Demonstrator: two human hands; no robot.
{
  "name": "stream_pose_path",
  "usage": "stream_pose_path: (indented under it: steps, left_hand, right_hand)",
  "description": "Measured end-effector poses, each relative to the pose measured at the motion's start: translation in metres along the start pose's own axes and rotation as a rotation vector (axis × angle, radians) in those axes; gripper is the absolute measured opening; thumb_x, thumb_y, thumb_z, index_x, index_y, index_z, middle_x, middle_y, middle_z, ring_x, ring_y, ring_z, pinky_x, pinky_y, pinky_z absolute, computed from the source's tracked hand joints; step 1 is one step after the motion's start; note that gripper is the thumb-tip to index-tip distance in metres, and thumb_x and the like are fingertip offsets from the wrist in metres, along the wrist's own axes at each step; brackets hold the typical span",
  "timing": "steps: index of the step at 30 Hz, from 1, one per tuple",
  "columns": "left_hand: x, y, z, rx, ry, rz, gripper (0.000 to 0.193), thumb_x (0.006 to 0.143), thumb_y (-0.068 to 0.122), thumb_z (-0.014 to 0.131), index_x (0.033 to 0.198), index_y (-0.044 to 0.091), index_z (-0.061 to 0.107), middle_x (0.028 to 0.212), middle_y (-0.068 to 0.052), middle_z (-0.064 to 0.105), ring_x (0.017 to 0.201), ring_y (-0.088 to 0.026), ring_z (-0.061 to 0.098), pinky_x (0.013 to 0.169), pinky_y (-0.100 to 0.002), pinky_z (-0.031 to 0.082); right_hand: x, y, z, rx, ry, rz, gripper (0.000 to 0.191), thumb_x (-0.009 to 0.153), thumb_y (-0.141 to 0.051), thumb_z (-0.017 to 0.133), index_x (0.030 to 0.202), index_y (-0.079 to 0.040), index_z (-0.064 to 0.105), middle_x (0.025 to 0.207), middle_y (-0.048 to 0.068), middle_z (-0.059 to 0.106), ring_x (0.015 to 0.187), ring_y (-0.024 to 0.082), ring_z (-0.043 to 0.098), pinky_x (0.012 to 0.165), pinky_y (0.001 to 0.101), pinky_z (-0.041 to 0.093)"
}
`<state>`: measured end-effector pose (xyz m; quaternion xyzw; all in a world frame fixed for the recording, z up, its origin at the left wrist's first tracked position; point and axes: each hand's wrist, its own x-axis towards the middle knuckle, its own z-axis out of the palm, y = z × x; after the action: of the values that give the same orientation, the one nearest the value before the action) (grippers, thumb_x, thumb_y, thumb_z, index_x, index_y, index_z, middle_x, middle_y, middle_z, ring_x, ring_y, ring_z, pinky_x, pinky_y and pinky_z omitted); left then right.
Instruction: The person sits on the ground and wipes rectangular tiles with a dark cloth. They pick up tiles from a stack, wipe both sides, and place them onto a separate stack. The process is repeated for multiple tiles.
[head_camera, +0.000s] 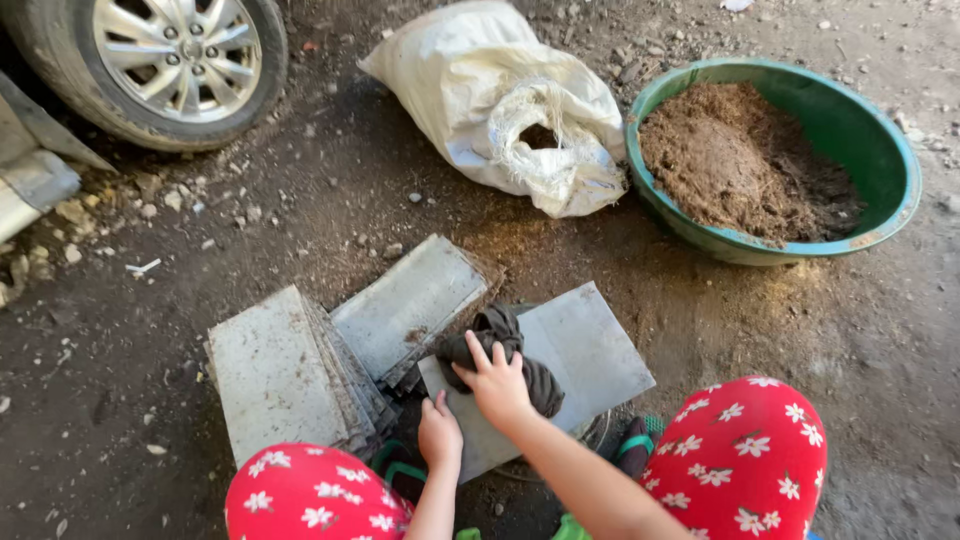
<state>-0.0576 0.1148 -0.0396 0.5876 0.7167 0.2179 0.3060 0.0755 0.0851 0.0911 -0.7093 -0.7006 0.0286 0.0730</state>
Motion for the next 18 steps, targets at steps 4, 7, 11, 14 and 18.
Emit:
stream_pose_path:
  steps: [4, 7, 11, 14, 18]
  left_hand:
    - [-0.008, 0.004, -0.006, 0.072, -0.020, -0.071, 0.050, 0.101, 0.054, 0.044, 0.106, 0.008, 0.064, 0.094, -0.027, 0.072, 0.088, -0.050, 0.067, 0.076, -0.059, 0.051]
    - [-0.011, 0.010, -0.006, 0.015, -0.054, -0.117, 0.051, 0.102, 0.054, 0.043, 0.105, 0.008, 0.064, 0.094, -0.025, 0.073, 0.090, -0.050, 0.066, 0.077, -0.059, 0.051]
    - [-0.012, 0.006, 0.000, 0.019, -0.057, -0.136, 0.052, 0.103, 0.055, 0.043, 0.106, 0.008, 0.064, 0.095, -0.024, 0.074, 0.092, -0.050, 0.067, 0.078, -0.058, 0.052]
    - [-0.007, -0.008, 0.003, 0.020, -0.002, -0.140, 0.054, 0.103, 0.055, 0.043, 0.107, 0.007, 0.066, 0.097, -0.026, 0.074, 0.093, -0.049, 0.068, 0.079, -0.057, 0.052]
    - [0.006, -0.020, 0.004, -0.078, 0.105, -0.107, 0.056, 0.106, 0.053, 0.043, 0.108, 0.001, 0.064, 0.097, -0.030, 0.072, 0.093, -0.051, 0.066, 0.079, -0.057, 0.052]
  right_hand:
    - [0.013, 0.058, -0.006, 0.022, 0.047, 0.150, 0.051, 0.089, -0.012, 0.055, 0.131, -0.037, 0.068, 0.164, 0.009, 0.027, 0.131, 0.041, 0.039, 0.099, 0.0654, 0.038]
    - [0.019, 0.121, -0.019, -0.057, 0.069, 0.340, 0.053, 0.088, -0.010, 0.054, 0.127, -0.041, 0.071, 0.163, 0.007, 0.030, 0.130, 0.037, 0.041, 0.105, 0.0678, 0.035]
    - [0.020, 0.213, -0.033, -0.085, 0.129, 0.612, 0.043, 0.087, -0.016, 0.060, 0.119, -0.041, 0.076, 0.163, 0.005, 0.032, 0.136, 0.041, 0.038, 0.102, 0.0643, 0.038]
    - [0.007, 0.259, -0.047, -0.043, 0.008, 0.893, 0.034, 0.091, -0.023, 0.061, 0.117, -0.038, 0.077, 0.160, 0.005, 0.036, 0.133, 0.041, 0.040, 0.102, 0.0637, 0.039]
    - [0.008, 0.262, -0.082, -0.053, 0.351, 0.805, 0.038, 0.089, -0.017, 0.063, 0.119, -0.035, 0.077, 0.164, 0.006, 0.037, 0.130, 0.044, 0.041, 0.097, 0.0603, 0.042]
